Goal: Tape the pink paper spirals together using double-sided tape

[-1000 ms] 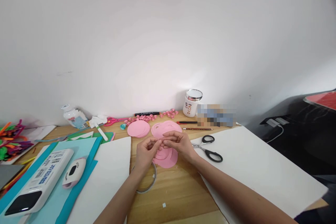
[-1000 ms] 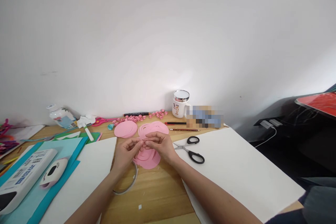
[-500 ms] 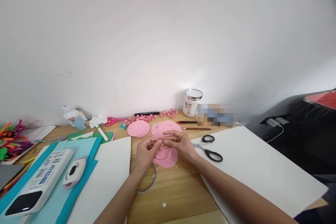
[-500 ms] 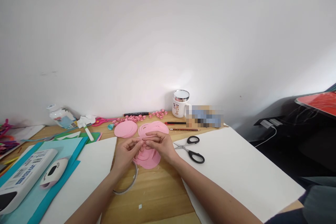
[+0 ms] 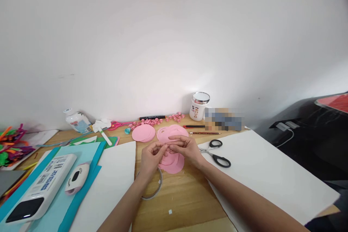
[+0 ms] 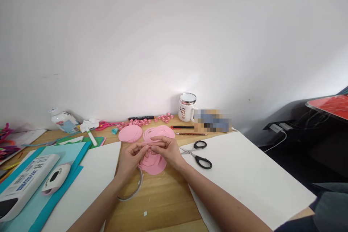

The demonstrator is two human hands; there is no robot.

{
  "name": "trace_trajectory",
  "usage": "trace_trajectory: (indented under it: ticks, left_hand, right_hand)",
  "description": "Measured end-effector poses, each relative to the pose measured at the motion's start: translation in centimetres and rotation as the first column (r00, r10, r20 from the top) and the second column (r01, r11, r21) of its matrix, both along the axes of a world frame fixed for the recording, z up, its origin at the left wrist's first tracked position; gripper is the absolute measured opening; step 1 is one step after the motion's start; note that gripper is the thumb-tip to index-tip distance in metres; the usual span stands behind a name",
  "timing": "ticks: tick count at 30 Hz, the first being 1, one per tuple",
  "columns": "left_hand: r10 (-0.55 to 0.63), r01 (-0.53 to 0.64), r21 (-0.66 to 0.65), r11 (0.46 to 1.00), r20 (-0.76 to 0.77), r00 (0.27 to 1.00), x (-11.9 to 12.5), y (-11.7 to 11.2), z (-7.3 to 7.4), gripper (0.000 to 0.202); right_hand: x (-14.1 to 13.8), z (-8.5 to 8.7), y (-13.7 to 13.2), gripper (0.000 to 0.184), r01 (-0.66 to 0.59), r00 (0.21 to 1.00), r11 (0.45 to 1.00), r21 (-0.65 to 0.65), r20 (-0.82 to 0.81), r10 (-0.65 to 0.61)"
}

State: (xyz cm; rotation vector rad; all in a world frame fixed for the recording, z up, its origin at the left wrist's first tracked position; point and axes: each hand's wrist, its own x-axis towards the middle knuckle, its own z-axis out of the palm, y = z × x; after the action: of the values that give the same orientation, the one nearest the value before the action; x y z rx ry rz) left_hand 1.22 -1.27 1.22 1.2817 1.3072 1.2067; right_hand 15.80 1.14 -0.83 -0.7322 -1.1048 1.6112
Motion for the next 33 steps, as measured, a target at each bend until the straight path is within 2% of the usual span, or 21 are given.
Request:
trace_trajectory:
  ticks: [17,33]
  left_hand:
    - [-0.007,0.007,0.004,1.0,0.048,0.999,0.03,0.07,-0.07,0.024]
    - [-0.013,0.013,0.027,1.0,-0.004,1.0,-0.09,0.11,-0.36,0.022]
  right_hand:
    - [-0.07,0.07,-0.1,0.036,0.027,0.999,1.0,0.015,0.026,-0.027]
    - [-0.02,0.09,-0.05,0.038,0.064,0.997,0.998,0.021,0.05,-0.065]
